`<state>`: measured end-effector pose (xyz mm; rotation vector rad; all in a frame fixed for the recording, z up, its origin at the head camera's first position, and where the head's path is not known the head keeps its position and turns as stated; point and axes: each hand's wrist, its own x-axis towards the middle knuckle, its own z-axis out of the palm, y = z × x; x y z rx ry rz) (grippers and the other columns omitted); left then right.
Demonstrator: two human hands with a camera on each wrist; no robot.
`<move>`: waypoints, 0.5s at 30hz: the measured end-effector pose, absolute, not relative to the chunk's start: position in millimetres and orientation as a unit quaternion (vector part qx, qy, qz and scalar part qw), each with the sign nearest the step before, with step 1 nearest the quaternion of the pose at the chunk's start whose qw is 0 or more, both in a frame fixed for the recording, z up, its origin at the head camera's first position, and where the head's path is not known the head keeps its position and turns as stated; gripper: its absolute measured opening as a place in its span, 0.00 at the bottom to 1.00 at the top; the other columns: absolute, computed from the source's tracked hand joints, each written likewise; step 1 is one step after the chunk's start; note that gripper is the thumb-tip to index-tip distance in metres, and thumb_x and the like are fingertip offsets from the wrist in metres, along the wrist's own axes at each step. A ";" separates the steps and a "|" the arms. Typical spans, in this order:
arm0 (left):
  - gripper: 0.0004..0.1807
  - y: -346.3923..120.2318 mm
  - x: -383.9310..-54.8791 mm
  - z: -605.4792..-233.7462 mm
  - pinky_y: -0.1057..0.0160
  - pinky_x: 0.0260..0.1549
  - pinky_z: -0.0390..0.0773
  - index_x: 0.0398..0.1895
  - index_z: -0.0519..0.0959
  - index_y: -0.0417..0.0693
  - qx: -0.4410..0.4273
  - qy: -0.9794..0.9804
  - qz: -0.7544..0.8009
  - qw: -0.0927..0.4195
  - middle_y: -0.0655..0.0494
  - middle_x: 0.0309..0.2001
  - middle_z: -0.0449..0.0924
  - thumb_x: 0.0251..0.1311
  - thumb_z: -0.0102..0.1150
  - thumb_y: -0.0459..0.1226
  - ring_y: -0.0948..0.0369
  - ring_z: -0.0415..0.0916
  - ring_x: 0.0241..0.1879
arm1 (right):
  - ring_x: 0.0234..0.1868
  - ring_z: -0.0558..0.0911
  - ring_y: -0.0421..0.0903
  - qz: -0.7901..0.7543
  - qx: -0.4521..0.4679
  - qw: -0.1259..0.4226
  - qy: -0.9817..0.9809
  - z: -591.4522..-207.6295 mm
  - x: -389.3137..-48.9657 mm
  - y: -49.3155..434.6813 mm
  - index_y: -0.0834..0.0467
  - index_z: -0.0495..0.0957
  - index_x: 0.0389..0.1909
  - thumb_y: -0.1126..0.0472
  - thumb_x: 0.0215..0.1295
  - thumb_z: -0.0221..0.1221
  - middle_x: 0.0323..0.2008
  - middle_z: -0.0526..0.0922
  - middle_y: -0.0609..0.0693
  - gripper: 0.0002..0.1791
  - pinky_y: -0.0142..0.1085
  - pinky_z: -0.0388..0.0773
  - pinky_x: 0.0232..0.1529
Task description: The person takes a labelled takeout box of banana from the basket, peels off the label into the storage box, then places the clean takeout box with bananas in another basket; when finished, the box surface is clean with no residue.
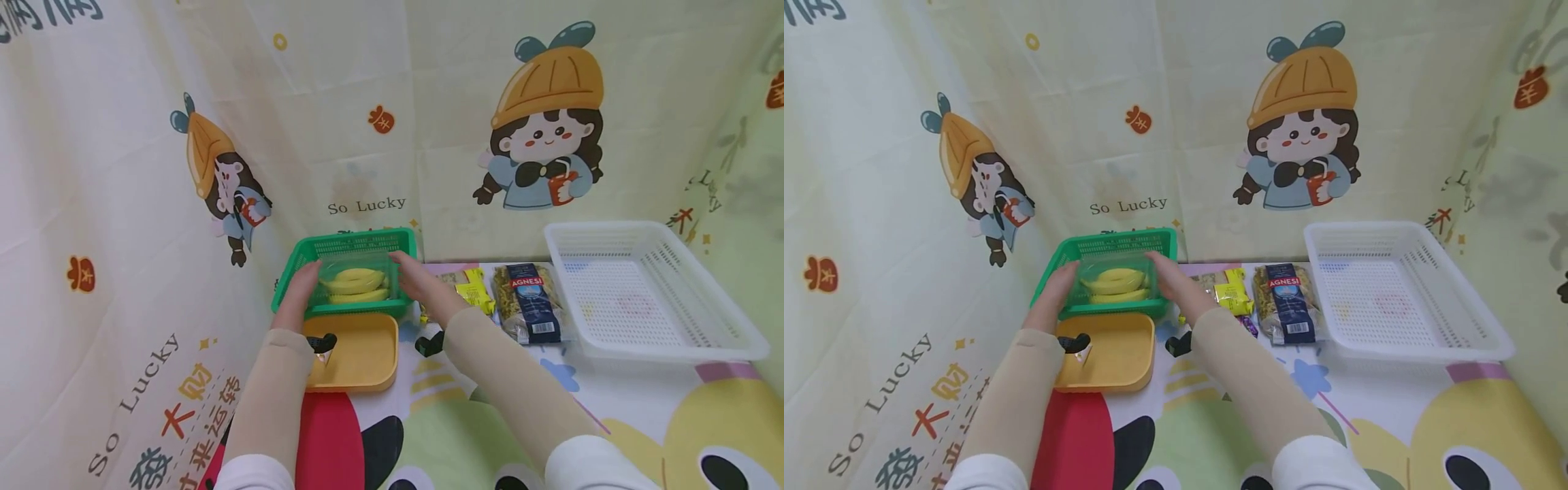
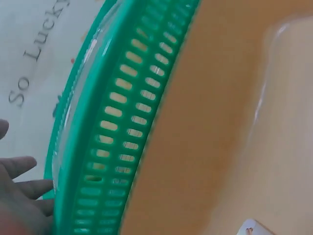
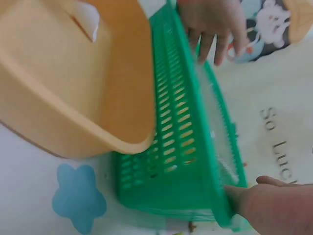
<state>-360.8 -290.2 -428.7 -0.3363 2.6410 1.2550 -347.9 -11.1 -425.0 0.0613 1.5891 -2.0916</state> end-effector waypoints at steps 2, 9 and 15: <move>0.41 -287.6 -356.9 -425.9 0.42 0.76 0.46 0.80 0.45 0.51 -0.103 0.907 0.403 0.071 0.47 0.80 0.41 0.73 0.26 0.63 0.44 0.39 0.79 | 0.80 0.40 0.58 -0.778 0.000 0.239 0.581 -421.6 -342.2 -0.1 0.57 0.47 0.78 0.47 0.77 0.44 0.80 0.37 0.59 0.35 0.47 0.40 0.80; 0.35 -260.1 -340.0 -410.9 0.39 0.75 0.45 0.78 0.54 0.46 -0.003 0.953 0.301 -0.019 0.41 0.79 0.46 0.76 0.34 0.55 0.41 0.40 0.78 | 0.78 0.53 0.57 -0.738 -0.058 0.188 0.646 -408.8 -322.1 53.8 0.61 0.56 0.75 0.51 0.78 0.44 0.77 0.53 0.59 0.31 0.49 0.49 0.78; 0.35 -224.3 -304.5 -396.1 0.32 0.72 0.40 0.77 0.56 0.50 0.090 0.973 0.206 -0.052 0.41 0.79 0.46 0.74 0.40 0.56 0.35 0.36 0.77 | 0.77 0.56 0.60 -0.554 -0.098 0.122 0.818 -401.5 -291.4 105.1 0.46 0.59 0.75 0.40 0.75 0.45 0.78 0.55 0.52 0.32 0.63 0.53 0.73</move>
